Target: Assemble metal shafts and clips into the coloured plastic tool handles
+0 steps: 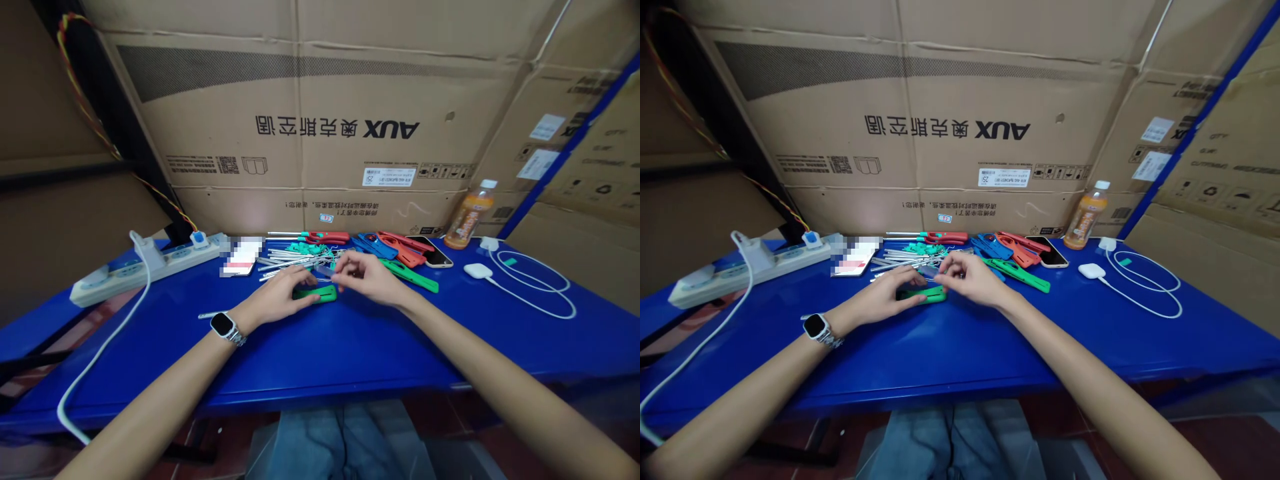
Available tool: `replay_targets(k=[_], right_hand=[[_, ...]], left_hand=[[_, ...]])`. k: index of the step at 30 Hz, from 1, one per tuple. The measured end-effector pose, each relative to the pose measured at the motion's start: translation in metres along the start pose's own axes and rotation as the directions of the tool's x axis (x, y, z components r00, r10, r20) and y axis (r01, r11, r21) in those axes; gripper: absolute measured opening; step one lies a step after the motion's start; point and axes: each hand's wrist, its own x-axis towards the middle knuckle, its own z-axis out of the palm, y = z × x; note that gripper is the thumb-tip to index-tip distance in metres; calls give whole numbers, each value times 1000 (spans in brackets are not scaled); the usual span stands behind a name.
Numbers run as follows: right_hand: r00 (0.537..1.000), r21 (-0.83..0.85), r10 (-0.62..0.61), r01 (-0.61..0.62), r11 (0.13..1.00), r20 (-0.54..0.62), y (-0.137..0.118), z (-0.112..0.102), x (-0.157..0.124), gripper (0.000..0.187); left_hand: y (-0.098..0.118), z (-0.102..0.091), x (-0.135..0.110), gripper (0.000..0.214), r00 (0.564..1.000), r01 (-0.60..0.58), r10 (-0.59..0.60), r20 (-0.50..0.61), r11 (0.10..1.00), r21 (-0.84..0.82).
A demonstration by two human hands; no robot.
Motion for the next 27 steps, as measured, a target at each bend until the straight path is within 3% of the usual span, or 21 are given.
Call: replay_targets(k=[6, 11, 16, 21, 27], right_hand=[[984, 140, -10, 35, 990, -178, 21, -8, 29, 35], [961, 151, 79, -40, 988, -263, 33, -15, 20, 39], [943, -38, 32, -48, 998, -331, 37, -25, 5, 22], [925, -295, -114, 2, 955, -364, 34, -26, 2, 11], [931, -320, -108, -10, 947, -348, 33, -21, 3, 12]], left_hand=[[9, 6, 14, 32, 996, -37, 35, 83, 999, 26], [16, 5, 37, 29, 996, -49, 48, 78, 999, 16], [20, 16, 59, 21, 991, -44, 49, 124, 998, -42], [20, 28, 53, 25, 992, -35, 44, 118, 997, -74], [19, 29, 43, 30, 996, -56, 60, 63, 996, -68]])
